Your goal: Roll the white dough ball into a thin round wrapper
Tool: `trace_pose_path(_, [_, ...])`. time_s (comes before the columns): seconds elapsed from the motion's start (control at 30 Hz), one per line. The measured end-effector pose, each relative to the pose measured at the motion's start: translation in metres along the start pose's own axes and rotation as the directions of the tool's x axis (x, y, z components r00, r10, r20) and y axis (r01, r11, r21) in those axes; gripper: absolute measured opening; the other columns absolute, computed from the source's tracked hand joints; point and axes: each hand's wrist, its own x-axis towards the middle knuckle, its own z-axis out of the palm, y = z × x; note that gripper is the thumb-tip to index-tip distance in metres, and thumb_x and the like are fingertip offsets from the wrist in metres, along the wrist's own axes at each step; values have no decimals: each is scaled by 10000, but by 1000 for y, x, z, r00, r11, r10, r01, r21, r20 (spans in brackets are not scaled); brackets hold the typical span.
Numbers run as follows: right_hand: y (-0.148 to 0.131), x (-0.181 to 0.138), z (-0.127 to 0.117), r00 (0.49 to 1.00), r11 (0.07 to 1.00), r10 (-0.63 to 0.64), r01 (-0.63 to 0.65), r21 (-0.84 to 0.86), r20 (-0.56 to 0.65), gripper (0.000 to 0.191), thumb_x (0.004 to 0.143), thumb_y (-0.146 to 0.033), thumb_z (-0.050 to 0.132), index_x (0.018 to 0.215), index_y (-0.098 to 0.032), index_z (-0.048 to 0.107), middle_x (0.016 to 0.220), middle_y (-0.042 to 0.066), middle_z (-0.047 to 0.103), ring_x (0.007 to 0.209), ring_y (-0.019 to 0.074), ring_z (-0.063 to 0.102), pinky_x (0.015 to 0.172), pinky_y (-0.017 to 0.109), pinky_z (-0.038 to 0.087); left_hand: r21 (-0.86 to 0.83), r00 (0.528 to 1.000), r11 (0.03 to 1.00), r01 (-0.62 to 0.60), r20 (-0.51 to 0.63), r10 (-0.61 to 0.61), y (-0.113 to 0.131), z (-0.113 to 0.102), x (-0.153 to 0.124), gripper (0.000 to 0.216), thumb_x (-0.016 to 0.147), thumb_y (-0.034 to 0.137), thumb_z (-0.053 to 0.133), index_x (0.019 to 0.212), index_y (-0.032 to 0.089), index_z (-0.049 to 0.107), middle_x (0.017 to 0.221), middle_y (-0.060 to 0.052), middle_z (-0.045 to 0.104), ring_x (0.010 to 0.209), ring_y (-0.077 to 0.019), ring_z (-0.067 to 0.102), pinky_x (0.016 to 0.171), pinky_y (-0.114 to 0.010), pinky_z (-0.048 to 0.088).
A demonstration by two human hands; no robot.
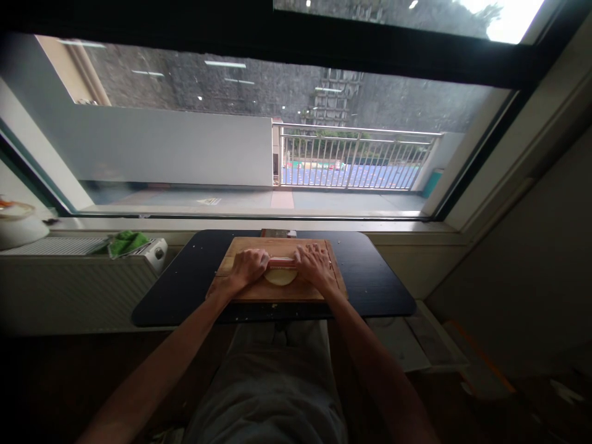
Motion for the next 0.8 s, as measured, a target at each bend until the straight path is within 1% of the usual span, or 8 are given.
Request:
trace_pose_path(0.13, [-5,-18,-4,998,997,-53,51,-50,-35,392,1154,-351,450,1479,-235,635,1376,178,709,1296,349,582,1178,553,395,19,998,999,-30,-54,31,1,3,-13,518,1151,400,338,1074,176,799,1147,-159,819,1089,-298,763,908,-373,549])
trace_pose_path(0.3, [-12,-37,-10,997,997,-34,29,-73,-66,414,1194,-388,341,1275,-194,698,1252,172,719,1172,323,602,1055,460,428,20,996,999,-27,-87,29,2,4,-23,478,1149,431,376,1100,179,779,1095,-166,807,1054,-315,753,846,-377,540])
trace_pose_path(0.4, [-7,-41,-13,997,998,-32,28,-51,-71,437,1202,-429,344,1209,-196,713,1223,153,738,1152,300,614,1045,420,417,24,995,999,-38,-93,40,2,3,-27,474,1149,436,377,1113,173,770,1095,-173,805,1039,-321,752,830,-378,541])
trace_pose_path(0.47, [0,-38,-16,998,997,-54,52,-49,-46,400,1198,-424,378,1255,-217,716,1210,133,759,1144,287,633,1032,400,421,31,994,998,-55,-89,58,1,2,-29,478,1152,429,367,1115,172,769,1110,-175,808,1041,-317,754,835,-377,545])
trace_pose_path(0.53, [8,-33,-17,996,994,-85,86,-67,14,358,1187,-380,423,1375,-237,692,1219,121,782,1125,279,664,983,380,443,38,994,997,-68,-79,71,1,1,-29,476,1151,413,368,1117,169,775,1128,-175,813,1062,-312,760,848,-371,549])
trace_pose_path(0.63, [16,-23,-14,991,989,-99,109,-102,94,412,1174,-275,405,1518,-224,626,1235,133,806,1086,275,718,891,364,477,38,997,997,-61,-36,62,0,-2,-26,501,1147,417,368,1117,166,801,1111,-177,827,1063,-313,783,859,-371,558])
trace_pose_path(0.7, [18,-18,-10,990,988,-91,103,-111,104,453,1169,-212,347,1521,-202,631,1193,144,819,1060,275,744,866,363,492,45,999,998,-43,6,43,0,-4,-21,553,1148,431,343,1098,165,825,1078,-179,838,1040,-323,801,863,-386,566])
trace_pose_path(0.8, [17,-12,-7,993,992,-80,88,-87,84,480,1157,-175,321,1487,-178,669,1119,157,829,1030,273,759,891,373,517,74,999,997,-20,37,17,1,-6,-12,588,1137,424,333,1065,163,856,1058,-187,846,1033,-339,814,892,-415,575])
